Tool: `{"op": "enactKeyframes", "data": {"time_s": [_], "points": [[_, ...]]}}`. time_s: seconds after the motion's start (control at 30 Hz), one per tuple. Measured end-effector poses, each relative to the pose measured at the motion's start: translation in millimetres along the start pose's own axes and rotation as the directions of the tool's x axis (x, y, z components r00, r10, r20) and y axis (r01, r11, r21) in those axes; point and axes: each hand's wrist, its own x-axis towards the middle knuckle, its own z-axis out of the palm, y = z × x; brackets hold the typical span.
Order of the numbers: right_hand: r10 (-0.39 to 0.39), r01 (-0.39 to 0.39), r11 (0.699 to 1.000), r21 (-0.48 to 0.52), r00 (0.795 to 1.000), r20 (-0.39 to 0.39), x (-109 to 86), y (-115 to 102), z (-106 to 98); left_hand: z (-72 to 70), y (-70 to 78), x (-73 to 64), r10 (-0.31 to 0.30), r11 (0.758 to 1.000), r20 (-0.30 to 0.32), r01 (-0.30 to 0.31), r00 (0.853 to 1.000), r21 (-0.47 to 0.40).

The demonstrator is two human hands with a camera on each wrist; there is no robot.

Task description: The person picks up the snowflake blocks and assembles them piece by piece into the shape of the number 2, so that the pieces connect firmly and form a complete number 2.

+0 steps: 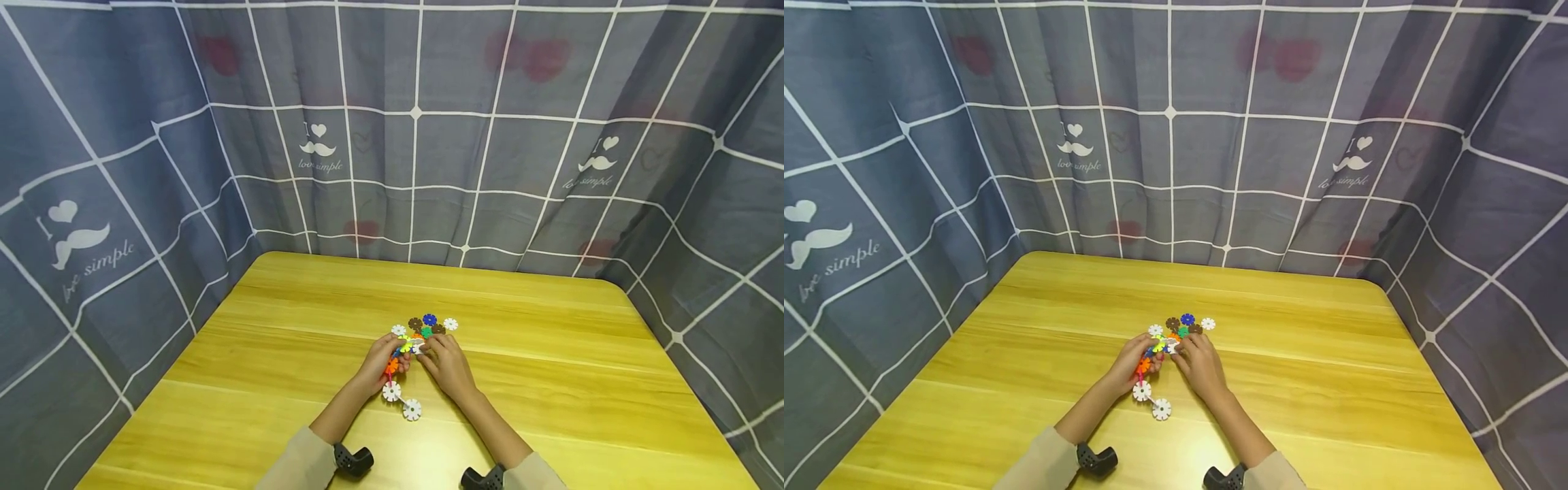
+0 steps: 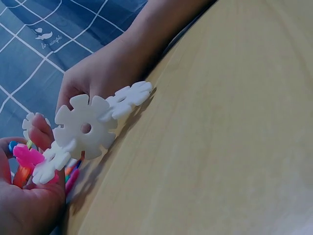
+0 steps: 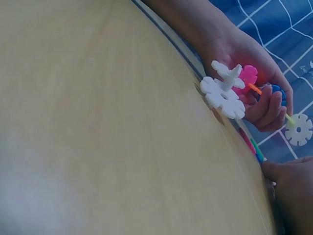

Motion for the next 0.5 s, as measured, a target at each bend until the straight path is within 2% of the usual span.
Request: {"op": "enactKeyframes", "data": {"time_s": [0.1,0.37,0.43,0.5], "points": [[-0.004,0.004,1.000,-0.008,1.000,-0.006,0.5,0.6,-0.8,1.2,0.1,-0.2,0.002,1.000,0.004,-0.002,1.000,0.017],[0.157,-0.157,0.988,-0.006,0.985,0.076,0.3,0.5,-0.5,-0.8,-0.4,-0.1,-0.016,0.999,0.032,0.015,0.999,0.047],[0.207,-0.213,0.975,0.063,0.975,0.086,1.1,-0.3,-1.4,-0.6,1.3,-1.2,-0.018,0.999,0.041,0.016,0.999,0.052],[0.274,-0.287,0.942,0.175,0.957,0.093,1.5,-0.8,-3.0,1.8,5.4,-4.2,-0.014,0.998,0.047,0.011,0.999,0.057]]}}
